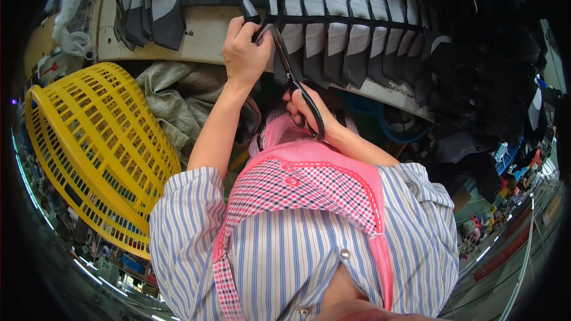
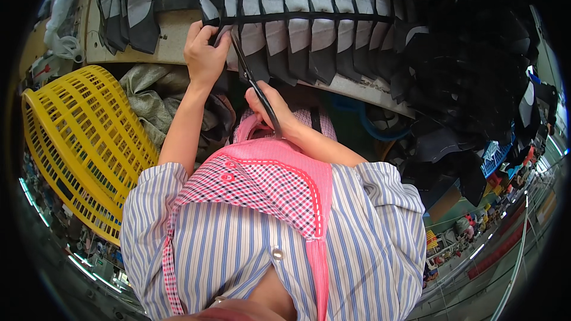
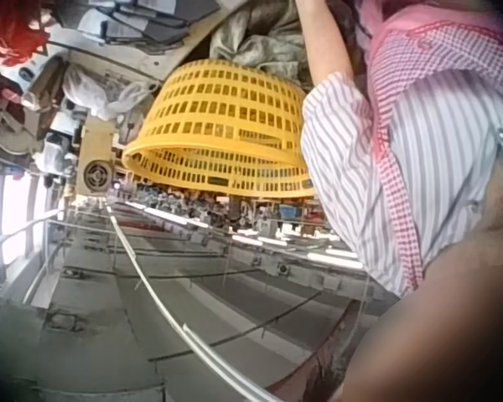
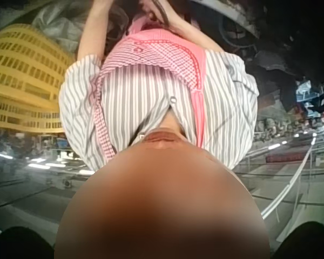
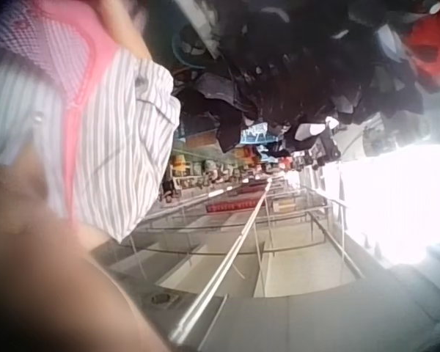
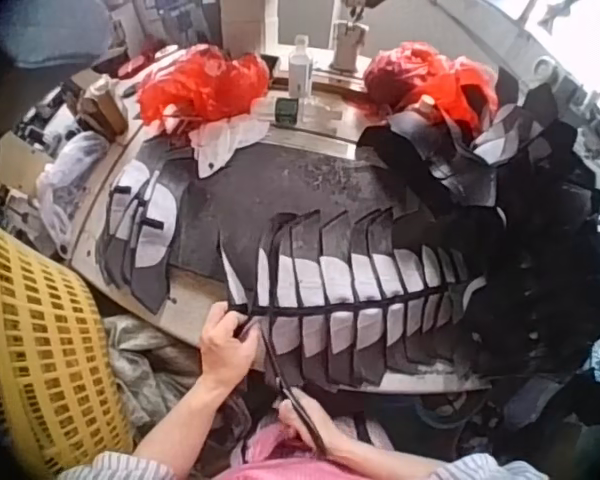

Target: Cutting shoe components from material using scissors.

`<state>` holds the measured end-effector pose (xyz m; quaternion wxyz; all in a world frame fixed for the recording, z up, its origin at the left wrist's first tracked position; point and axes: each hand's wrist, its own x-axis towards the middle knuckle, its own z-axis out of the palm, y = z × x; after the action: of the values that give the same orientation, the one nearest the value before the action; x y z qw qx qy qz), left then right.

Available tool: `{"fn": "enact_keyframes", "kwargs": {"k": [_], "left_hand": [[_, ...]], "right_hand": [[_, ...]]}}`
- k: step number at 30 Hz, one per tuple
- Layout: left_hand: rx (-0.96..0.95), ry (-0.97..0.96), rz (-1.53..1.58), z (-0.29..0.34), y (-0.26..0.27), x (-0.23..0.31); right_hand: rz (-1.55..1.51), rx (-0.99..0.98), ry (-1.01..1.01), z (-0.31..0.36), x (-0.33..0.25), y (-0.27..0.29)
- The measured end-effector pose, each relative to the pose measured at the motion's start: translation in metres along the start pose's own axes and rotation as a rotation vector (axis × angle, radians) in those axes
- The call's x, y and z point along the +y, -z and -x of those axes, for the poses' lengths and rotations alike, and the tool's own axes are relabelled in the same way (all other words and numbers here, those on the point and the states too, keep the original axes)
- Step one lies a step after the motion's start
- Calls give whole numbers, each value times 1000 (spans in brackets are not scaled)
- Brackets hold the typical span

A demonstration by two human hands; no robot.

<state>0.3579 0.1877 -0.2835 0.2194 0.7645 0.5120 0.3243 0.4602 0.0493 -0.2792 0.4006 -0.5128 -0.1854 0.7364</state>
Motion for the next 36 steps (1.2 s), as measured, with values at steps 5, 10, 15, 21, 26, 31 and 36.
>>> {"fn": "enact_keyframes", "kwargs": {"k": [5, 10, 15, 21, 26, 31, 36], "left_hand": [[1, 46, 5, -1, 0, 6], [21, 10, -13, -6, 0, 9], [10, 5, -12, -6, -1, 10], [-82, -18, 27, -27, 12, 18], [-108, -97, 9, -33, 11, 17], [-131, -101, 49, -35, 20, 17], [-190, -59, 73, -37, 21, 20]], "right_hand": [[-198, 81, -67, -8, -10, -1], [-149, -3, -79, -3, -8, -4], [-187, 62, -45, -19, -11, -5], [-85, 83, 97, -29, -26, -3], [-72, 145, 185, -35, -23, -10], [-58, 171, 109, -27, -24, -16], [-69, 175, 160, -37, -25, -19]]}}
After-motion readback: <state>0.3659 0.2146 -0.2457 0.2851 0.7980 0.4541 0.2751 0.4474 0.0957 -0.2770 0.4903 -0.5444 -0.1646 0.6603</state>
